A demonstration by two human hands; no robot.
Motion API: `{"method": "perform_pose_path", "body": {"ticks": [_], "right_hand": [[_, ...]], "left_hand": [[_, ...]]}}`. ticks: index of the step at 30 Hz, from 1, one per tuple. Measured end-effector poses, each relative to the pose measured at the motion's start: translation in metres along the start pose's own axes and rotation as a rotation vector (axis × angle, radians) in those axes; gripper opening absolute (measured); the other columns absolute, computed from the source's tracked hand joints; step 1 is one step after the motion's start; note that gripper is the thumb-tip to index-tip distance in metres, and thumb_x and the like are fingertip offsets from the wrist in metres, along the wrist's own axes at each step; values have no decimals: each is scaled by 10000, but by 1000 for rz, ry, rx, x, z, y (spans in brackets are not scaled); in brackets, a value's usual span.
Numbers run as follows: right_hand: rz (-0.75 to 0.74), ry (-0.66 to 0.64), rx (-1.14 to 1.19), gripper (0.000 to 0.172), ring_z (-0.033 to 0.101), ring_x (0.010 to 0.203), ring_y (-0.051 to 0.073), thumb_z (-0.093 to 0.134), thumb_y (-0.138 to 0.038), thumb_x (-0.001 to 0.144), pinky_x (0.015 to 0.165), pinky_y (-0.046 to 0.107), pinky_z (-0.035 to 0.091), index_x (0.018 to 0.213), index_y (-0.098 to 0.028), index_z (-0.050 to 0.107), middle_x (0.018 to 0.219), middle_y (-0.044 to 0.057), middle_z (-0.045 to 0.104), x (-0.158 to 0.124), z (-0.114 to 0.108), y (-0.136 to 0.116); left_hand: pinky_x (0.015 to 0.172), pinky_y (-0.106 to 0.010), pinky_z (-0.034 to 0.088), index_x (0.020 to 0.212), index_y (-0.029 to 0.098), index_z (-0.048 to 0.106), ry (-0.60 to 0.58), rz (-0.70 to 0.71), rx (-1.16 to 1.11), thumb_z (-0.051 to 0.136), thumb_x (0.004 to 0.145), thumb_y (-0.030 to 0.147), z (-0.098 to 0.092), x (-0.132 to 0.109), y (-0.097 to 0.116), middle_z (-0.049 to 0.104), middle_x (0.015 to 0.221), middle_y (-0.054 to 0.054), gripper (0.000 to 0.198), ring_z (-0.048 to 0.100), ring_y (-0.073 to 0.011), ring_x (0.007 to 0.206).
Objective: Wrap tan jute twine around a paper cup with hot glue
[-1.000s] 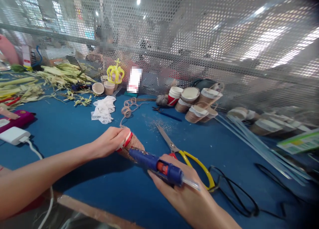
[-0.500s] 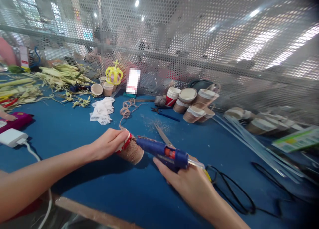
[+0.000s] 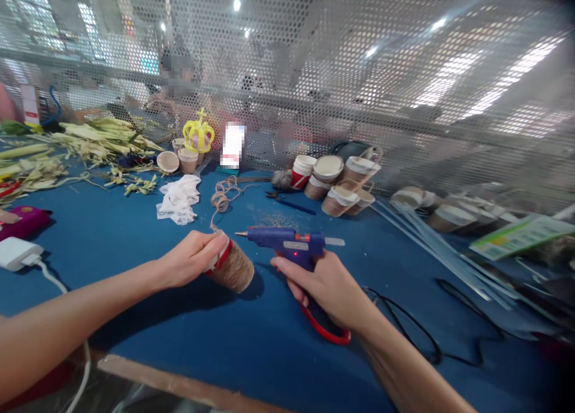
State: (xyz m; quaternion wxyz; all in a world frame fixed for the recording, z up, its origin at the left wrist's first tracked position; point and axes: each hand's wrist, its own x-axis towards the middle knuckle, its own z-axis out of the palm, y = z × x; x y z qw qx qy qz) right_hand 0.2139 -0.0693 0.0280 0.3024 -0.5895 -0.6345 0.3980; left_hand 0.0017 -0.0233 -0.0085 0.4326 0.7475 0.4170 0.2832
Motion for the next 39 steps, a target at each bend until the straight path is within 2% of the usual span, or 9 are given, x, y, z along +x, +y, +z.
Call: {"method": "perform_pose_path", "body": {"ticks": [4, 8, 15, 20, 24, 28, 32, 36, 39], "right_hand": [[61, 145, 218, 176, 442, 402, 71, 624, -291, 687, 412, 200, 357, 619, -158, 530, 464, -42, 510, 17, -18, 5], [176, 337, 140, 161, 512, 520, 71, 558, -260, 779, 513, 197, 418, 676, -136, 564, 632, 5, 581, 49, -42, 24], [414, 371, -130, 283, 572, 880, 175, 490, -301, 858, 729, 373, 488, 1101, -157, 513, 1078, 70, 554, 88, -56, 64], [368, 374, -308, 299, 547, 955, 198, 503, -280, 851, 790, 403, 462, 1124, -159, 504, 1146, 85, 521, 85, -51, 49], [156, 193, -300, 247, 491, 1057, 246, 496, -306, 846, 908, 384, 360, 913, -108, 628, 1133, 138, 554, 73, -25, 11], [-24, -184, -114, 422, 589, 904, 178, 394, -454, 861, 799, 272, 423, 834, -148, 684, 947, 70, 676, 68, 14, -21], [-72, -392, 61, 461, 604, 841, 151, 394, -493, 842, 733, 253, 445, 813, -138, 687, 931, 76, 683, 75, 39, -34], [-97, -454, 222, 226, 591, 732, 116, 548, -328, 779, 653, 221, 440, 723, -149, 673, 845, 49, 682, 79, 42, -37], [-128, -361, 312, 105, 554, 696, 85, 588, -234, 728, 640, 199, 414, 714, -150, 648, 814, 23, 657, 73, 36, -35]], "left_hand": [[503, -192, 332, 613, 120, 524, -1, 9, -31, 284, 855, 426, 0, 0, 0, 458, 590, 10, 458, 387, -102, 564], [509, -196, 335, 619, 122, 514, 8, 4, -50, 293, 849, 428, 0, -1, -1, 456, 593, 9, 442, 389, -104, 564], [519, -225, 330, 618, 110, 517, 13, -22, -34, 277, 846, 431, 0, -2, 0, 430, 563, 6, 461, 368, -109, 539], [512, -222, 316, 606, 115, 504, -15, 31, -3, 274, 847, 410, 0, -1, 1, 411, 577, 7, 446, 351, -106, 553], [484, -210, 295, 566, 130, 459, -59, 85, 43, 260, 857, 385, -1, -2, 1, 378, 552, 22, 435, 319, -90, 524], [447, -199, 249, 522, 161, 350, -82, 231, 151, 272, 860, 310, -2, -5, 5, 321, 519, 48, 377, 271, -76, 489], [478, -218, 258, 522, 164, 346, -123, 341, 244, 276, 862, 248, -2, -7, 8, 316, 520, 51, 357, 274, -78, 487], [483, -233, 247, 514, 163, 364, -127, 370, 257, 297, 856, 245, -2, -6, 6, 337, 513, 46, 358, 285, -81, 482], [459, -223, 227, 499, 163, 350, -139, 285, 191, 299, 860, 275, -4, -4, 5, 304, 495, 55, 381, 266, -74, 465]]}}
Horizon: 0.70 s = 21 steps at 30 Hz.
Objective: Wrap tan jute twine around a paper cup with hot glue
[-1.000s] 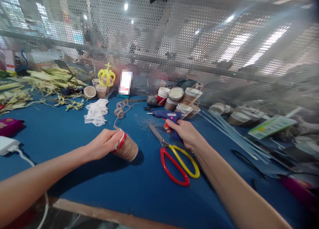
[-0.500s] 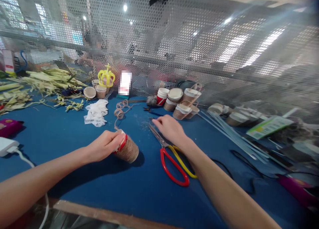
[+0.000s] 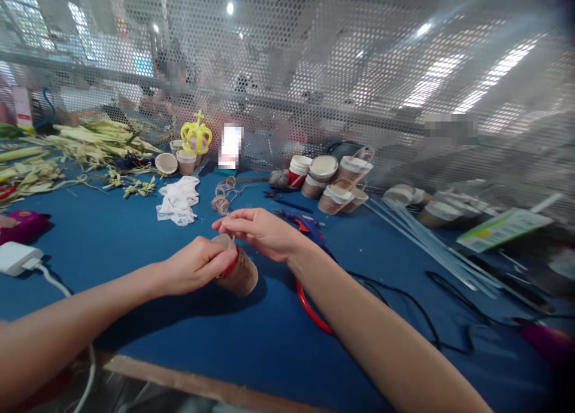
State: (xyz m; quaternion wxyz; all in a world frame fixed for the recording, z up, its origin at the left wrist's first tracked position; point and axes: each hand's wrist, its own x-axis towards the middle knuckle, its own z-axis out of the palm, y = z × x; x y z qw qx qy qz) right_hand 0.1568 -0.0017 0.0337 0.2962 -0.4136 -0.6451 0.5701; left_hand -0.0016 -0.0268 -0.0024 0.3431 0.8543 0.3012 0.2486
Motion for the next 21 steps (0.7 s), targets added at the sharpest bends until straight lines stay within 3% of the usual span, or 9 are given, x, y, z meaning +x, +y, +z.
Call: {"method": "perform_pose_path", "body": {"ticks": [7, 11, 21], "right_hand": [[-167, 255, -19, 181, 489, 598, 86, 608, -334, 721, 568, 218, 374, 679, -158, 605, 651, -17, 588, -29, -7, 1], [-192, 321, -74, 175, 497, 593, 95, 585, -330, 735, 575, 232, 381, 696, -161, 608, 627, -14, 583, -34, -6, 3], [-175, 370, -135, 153, 495, 568, 90, 566, -290, 740, 550, 226, 376, 659, -163, 595, 599, -20, 573, -31, -5, 10]], "left_hand": [[500, -190, 314, 695, 109, 545, 29, -306, -477, 335, 847, 418, 0, 4, -2, 473, 588, 22, 404, 374, -77, 519], [445, -174, 289, 679, 96, 571, 64, -423, -654, 412, 809, 430, 3, 6, -2, 509, 556, 16, 392, 385, -69, 471], [426, -172, 289, 634, 101, 564, 73, -451, -724, 448, 784, 437, 5, 5, 1, 516, 528, 16, 386, 388, -66, 444]]}}
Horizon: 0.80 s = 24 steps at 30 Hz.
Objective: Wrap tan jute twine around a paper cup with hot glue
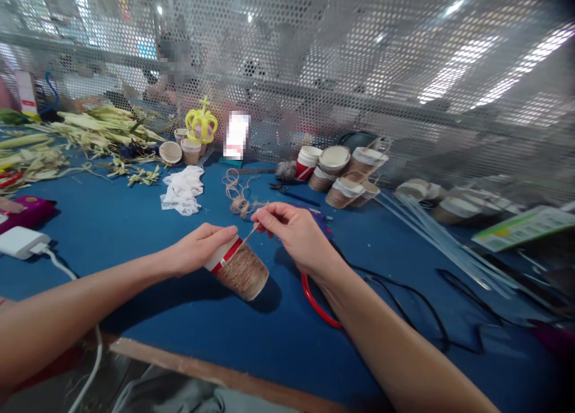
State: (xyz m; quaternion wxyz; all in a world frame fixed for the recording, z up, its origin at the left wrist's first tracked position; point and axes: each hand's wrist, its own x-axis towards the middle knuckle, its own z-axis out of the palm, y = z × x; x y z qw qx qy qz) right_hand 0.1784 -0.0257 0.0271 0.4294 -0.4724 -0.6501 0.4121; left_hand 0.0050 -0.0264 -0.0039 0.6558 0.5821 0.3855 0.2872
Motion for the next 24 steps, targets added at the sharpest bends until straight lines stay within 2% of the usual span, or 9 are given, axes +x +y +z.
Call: {"method": "perform_pose_path", "body": {"ticks": [9, 24], "right_hand": [[18, 2, -26, 146, 512, 576, 90, 563, -278, 747, 556, 222, 375, 673, -156, 598, 607, -20, 582, 0, 3, 4], [29, -62, -83, 178, 502, 565, 97, 538, -300, 759, 542, 223, 370, 654, -162, 578, 608, -18, 573, 0, 9, 9]], "left_hand": [[411, -163, 266, 611, 118, 518, -22, 61, 115, 411, 783, 468, 3, -4, 4, 462, 524, 30, 404, 349, -63, 461], [436, -172, 289, 604, 124, 528, -21, 101, 128, 410, 765, 493, 3, -9, 0, 482, 537, 22, 420, 366, -71, 475]]}}
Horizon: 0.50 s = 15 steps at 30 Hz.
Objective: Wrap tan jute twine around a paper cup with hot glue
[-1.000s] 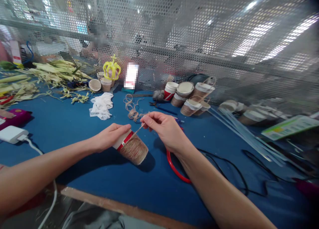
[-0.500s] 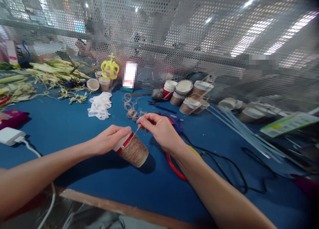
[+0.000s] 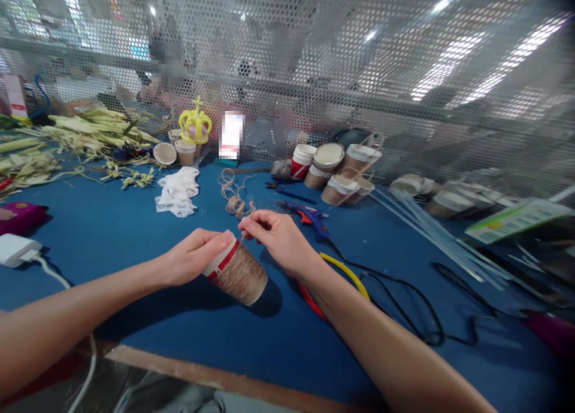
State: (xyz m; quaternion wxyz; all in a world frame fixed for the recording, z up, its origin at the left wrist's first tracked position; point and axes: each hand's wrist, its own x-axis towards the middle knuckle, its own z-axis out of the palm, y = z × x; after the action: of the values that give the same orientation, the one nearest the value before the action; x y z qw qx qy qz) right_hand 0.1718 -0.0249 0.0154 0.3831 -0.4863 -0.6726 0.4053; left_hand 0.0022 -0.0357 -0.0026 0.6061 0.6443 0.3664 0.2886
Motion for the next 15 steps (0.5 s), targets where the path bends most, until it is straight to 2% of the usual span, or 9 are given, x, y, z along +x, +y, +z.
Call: {"method": "perform_pose_path", "body": {"ticks": [15], "right_hand": [[25, -62, -61, 205, 446, 579, 97, 519, -285, 772, 576, 223, 354, 625, -147, 554, 605, -29, 513, -3, 7, 0]], "left_hand": [[428, -171, 281, 582, 114, 536, -16, 39, -60, 417, 773, 474, 0, 0, 0, 472, 518, 21, 424, 361, -68, 462]]}}
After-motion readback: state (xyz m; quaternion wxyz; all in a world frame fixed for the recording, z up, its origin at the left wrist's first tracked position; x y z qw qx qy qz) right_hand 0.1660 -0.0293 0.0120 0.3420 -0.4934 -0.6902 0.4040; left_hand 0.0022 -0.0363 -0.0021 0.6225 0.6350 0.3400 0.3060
